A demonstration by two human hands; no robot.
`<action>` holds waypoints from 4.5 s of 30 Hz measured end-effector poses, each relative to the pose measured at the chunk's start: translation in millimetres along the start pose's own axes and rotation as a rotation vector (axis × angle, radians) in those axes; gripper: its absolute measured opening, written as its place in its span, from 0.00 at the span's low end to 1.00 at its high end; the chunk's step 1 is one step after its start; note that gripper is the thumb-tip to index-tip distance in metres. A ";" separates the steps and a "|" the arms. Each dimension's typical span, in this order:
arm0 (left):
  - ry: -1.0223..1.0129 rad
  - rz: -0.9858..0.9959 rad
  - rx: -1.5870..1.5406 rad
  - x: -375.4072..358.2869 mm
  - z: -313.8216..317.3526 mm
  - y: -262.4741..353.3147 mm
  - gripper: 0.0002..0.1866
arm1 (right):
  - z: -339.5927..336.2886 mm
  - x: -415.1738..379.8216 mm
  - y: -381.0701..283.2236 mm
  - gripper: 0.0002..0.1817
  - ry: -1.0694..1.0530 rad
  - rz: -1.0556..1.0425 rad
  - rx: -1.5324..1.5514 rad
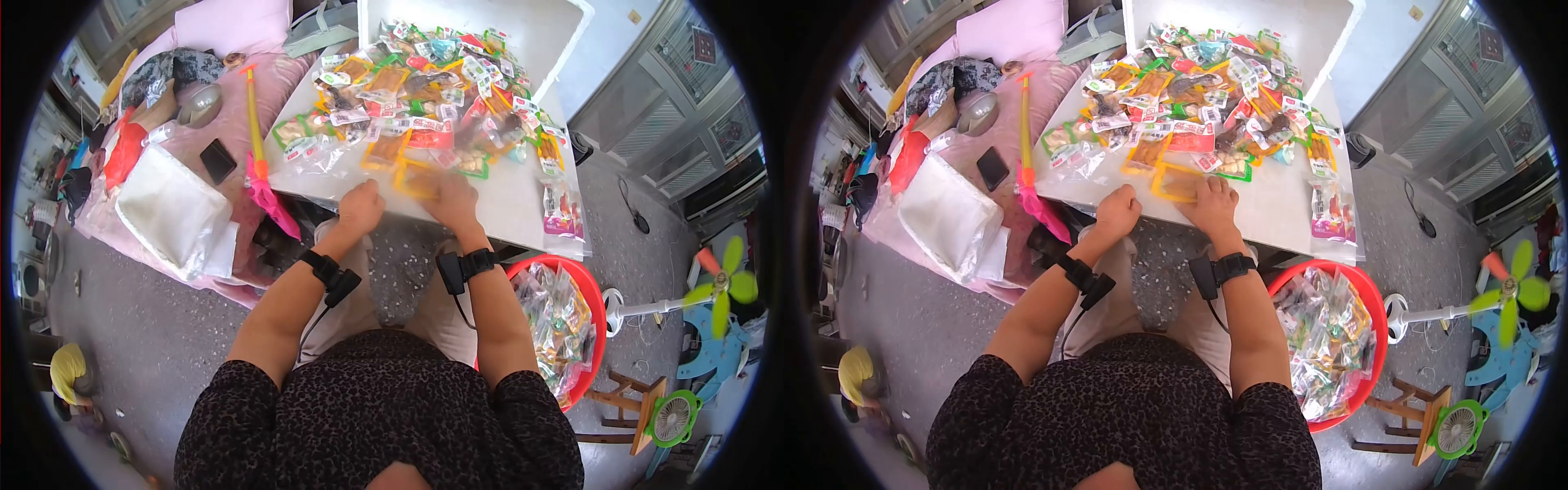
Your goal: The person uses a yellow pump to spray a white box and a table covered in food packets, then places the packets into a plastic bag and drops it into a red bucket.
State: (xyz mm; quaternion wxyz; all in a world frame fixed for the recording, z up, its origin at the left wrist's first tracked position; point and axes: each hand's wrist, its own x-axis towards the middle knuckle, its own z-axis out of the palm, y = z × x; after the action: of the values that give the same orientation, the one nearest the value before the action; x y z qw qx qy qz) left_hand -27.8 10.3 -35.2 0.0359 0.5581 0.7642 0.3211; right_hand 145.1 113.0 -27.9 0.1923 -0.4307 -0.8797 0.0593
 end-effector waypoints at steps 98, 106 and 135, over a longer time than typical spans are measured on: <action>-0.060 0.071 -0.229 -24.7 -24.9 16.0 0.03 | 6.4 68.4 -70.5 0.04 -0.168 0.350 1.236; 0.003 0.111 -0.320 -16.7 -11.1 20.4 0.03 | -26.0 12.2 -11.8 0.04 -0.090 0.466 1.374; 0.071 -0.095 -0.559 -12.9 5.6 27.4 0.04 | -7.8 -58.4 -63.3 0.03 -0.045 0.787 1.775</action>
State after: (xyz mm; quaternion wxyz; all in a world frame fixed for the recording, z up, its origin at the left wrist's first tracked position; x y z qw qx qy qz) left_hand 2.1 6.2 -29.0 0.1768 0.4787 0.6720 0.5366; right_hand 134.0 27.6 -20.4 0.3969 -0.3912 -0.3112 0.7698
